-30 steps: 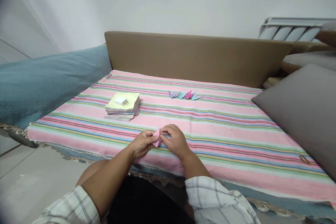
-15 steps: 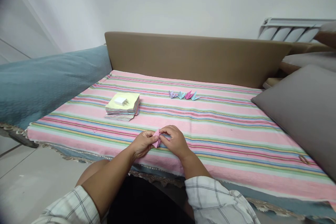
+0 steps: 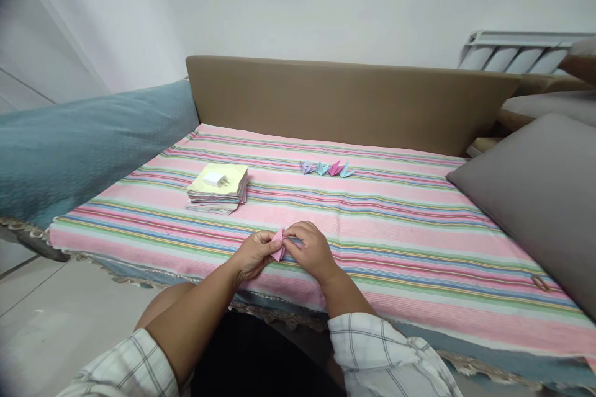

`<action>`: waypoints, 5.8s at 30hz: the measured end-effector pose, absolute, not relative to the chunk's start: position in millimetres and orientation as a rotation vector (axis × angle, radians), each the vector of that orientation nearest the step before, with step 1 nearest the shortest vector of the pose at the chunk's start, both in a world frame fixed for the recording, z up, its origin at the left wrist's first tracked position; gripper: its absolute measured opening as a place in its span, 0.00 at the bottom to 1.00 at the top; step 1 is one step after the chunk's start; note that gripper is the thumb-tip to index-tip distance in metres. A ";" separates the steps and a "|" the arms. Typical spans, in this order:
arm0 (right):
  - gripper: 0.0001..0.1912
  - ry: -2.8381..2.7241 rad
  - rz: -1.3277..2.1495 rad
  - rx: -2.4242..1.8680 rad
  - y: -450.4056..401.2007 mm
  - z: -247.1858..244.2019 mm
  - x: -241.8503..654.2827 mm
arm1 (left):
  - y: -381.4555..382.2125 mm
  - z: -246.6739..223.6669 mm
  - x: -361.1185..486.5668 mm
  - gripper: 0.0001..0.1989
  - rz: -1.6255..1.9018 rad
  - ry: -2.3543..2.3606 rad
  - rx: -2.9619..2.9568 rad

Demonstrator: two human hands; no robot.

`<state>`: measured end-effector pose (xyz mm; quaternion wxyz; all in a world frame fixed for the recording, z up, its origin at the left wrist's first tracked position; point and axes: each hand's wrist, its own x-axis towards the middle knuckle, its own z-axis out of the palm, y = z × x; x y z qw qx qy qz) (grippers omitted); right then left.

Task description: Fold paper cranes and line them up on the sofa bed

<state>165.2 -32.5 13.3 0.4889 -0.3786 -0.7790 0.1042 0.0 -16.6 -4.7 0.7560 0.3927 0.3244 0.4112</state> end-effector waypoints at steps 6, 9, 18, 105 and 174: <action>0.04 -1.918 0.131 -0.947 -33.8 13.5 164.4 | -18.6 -6.1 2.8 0.15 0.974 0.710 0.880; 0.05 -1.918 0.078 -0.967 -34.9 13.9 162.8 | -19.0 -6.1 3.9 0.16 0.990 0.704 0.902; 0.06 -1.886 0.099 -0.992 -36.4 11.2 157.4 | -21.4 -1.1 6.8 0.16 1.025 0.723 0.780; 0.13 -1.339 0.998 -1.040 -33.8 -6.6 139.9 | -22.5 2.1 9.0 0.15 1.160 0.685 0.634; 0.12 -1.471 1.272 -1.151 -33.7 -10.2 129.1 | -18.7 3.2 11.1 0.16 1.256 0.718 0.631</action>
